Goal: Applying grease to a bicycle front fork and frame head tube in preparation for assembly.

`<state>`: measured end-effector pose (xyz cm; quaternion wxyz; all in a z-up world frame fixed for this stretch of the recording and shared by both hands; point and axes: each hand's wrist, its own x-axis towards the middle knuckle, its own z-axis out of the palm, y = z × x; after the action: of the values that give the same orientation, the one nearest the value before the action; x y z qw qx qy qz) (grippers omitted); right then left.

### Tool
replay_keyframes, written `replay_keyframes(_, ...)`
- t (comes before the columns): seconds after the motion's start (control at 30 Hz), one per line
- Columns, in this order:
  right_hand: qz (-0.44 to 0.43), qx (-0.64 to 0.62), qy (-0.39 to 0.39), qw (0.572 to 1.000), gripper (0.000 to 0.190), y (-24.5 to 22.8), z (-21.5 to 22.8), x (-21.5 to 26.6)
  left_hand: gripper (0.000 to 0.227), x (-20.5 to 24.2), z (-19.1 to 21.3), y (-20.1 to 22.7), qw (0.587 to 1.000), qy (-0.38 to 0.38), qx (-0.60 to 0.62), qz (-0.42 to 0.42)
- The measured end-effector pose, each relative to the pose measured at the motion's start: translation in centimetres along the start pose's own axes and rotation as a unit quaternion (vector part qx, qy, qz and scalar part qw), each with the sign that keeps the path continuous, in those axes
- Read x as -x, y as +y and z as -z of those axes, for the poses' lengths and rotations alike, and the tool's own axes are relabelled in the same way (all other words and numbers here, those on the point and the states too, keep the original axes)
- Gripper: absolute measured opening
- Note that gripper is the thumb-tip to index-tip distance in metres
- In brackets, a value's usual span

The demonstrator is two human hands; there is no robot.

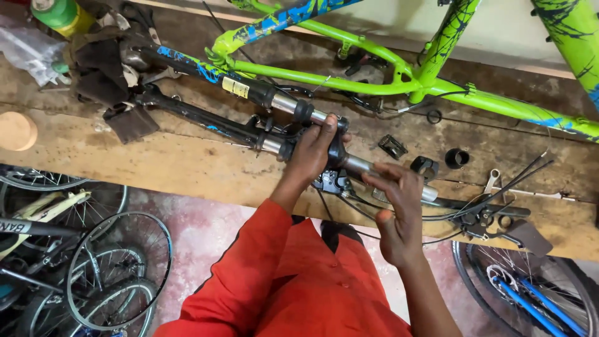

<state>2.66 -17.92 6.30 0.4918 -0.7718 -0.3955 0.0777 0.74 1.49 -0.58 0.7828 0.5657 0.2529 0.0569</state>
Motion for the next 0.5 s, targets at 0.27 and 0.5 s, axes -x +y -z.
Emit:
replay_keyframes(0.27,-0.019,-0.001,0.042,0.999,0.072,-0.8,-0.6,1.2,0.065,1.4,-2.5,2.1,0.988,0.103,-0.108,0.046)
replay_keyframes(0.5,-0.029,0.01,0.117,0.993,0.076,-0.9,1.4,3.1,0.061,2.2,-3.0,1.2,0.984,0.149,-0.097,0.021)
